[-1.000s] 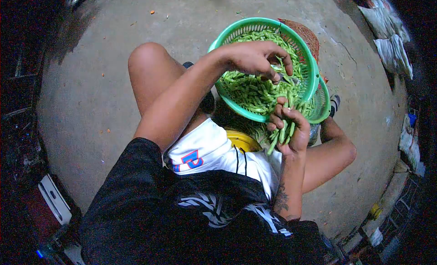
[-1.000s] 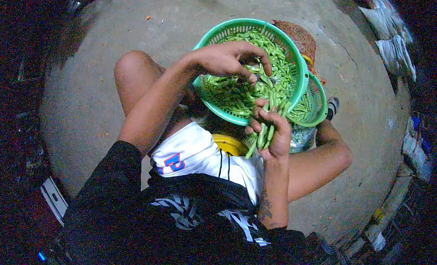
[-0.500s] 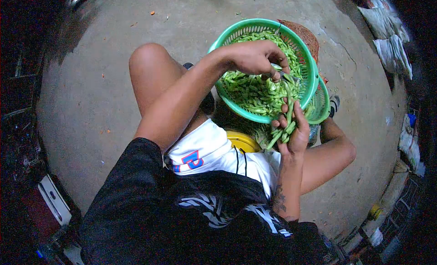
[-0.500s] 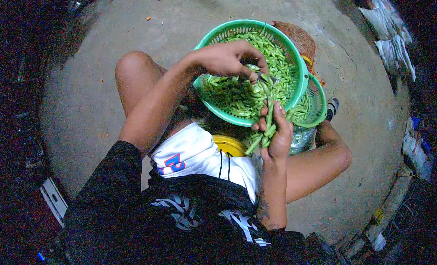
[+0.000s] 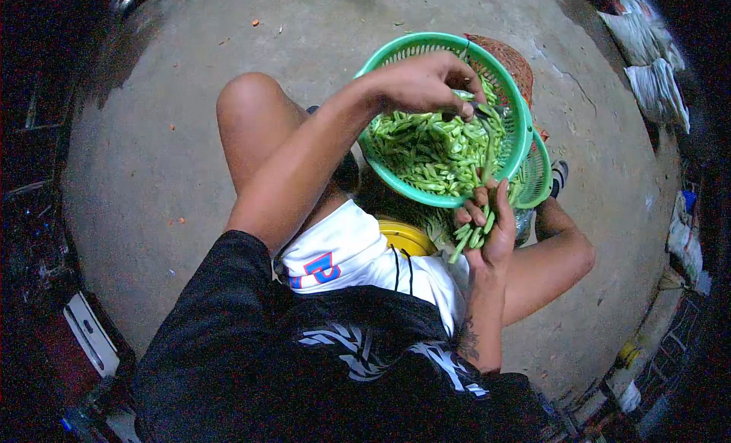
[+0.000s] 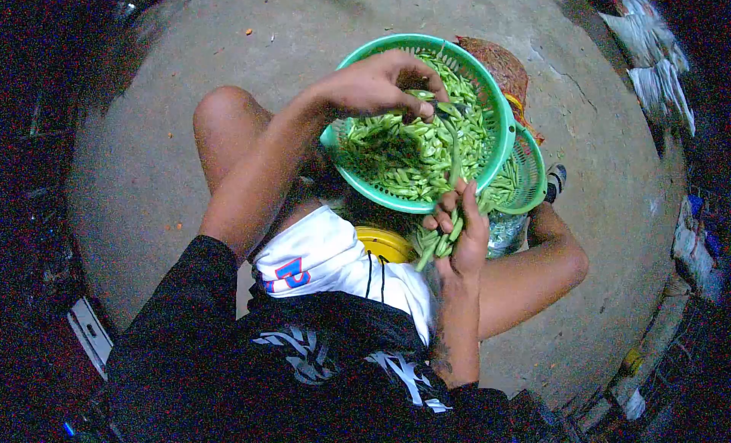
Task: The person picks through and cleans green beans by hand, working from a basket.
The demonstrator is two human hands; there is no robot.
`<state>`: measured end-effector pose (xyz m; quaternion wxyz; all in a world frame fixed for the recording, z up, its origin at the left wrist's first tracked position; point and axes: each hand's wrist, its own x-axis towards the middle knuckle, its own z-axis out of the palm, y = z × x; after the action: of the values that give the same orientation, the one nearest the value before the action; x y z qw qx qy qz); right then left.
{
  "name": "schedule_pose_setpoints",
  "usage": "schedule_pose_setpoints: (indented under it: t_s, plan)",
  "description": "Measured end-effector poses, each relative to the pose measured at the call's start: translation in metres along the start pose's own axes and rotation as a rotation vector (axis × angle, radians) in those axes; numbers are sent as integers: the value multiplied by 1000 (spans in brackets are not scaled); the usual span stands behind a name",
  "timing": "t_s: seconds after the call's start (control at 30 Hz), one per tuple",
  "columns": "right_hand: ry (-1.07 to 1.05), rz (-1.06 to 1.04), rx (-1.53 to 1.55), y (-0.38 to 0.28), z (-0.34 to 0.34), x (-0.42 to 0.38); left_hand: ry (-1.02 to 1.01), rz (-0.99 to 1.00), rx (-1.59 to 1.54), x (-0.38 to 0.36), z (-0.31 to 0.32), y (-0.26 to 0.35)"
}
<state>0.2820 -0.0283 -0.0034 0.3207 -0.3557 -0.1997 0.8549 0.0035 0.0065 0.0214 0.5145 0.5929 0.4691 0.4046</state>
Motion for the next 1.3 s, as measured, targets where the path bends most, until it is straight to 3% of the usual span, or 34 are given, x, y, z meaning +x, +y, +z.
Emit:
schedule_pose_setpoints:
  t_s: [0.23, 0.3, 0.47, 0.57, 0.7, 0.77, 0.83, 0.9, 0.97, 1.0, 1.1, 1.17, 1.3]
  plan:
    - [178, -165, -215, -4, 12, 3, -26, -67, 6, -1, 6, -2]
    - [178, -202, -437, -4, 19, 5, -9, -64, 5, 0, 11, -3]
    - [257, -335, -530, 1, 32, 11, -38, -92, -32, 2, 17, -6]
    - [302, -399, -649, -1, 32, 19, -44, -49, 105, 2, 18, -4]
    - [219, -332, -586, -4, 20, 20, -51, -32, 100, 4, 16, -8]
    - [204, -224, -342, -3, 26, 17, -49, -32, 39, 3, 16, -10]
    - [229, -166, -285, -3, 28, 17, -48, 116, 231, 0, 21, -4]
    - [156, -120, -180, 1, 23, 17, -94, 45, 198, 1, 25, -6]
    - [128, -73, -139, 0, 17, 16, -110, 149, 189, 7, 21, -17]
    - [112, -50, -89, -1, 16, 13, -70, -43, 29, 6, 15, -15]
    - [110, -32, -9, -1, 11, 12, -100, -165, 41, 3, 0, -1]
    - [95, -24, -26, -2, 11, 13, -133, 53, 130, 6, 18, -14]
    - [117, -23, -83, -3, 15, 10, -253, 41, -46, 8, 22, -16]
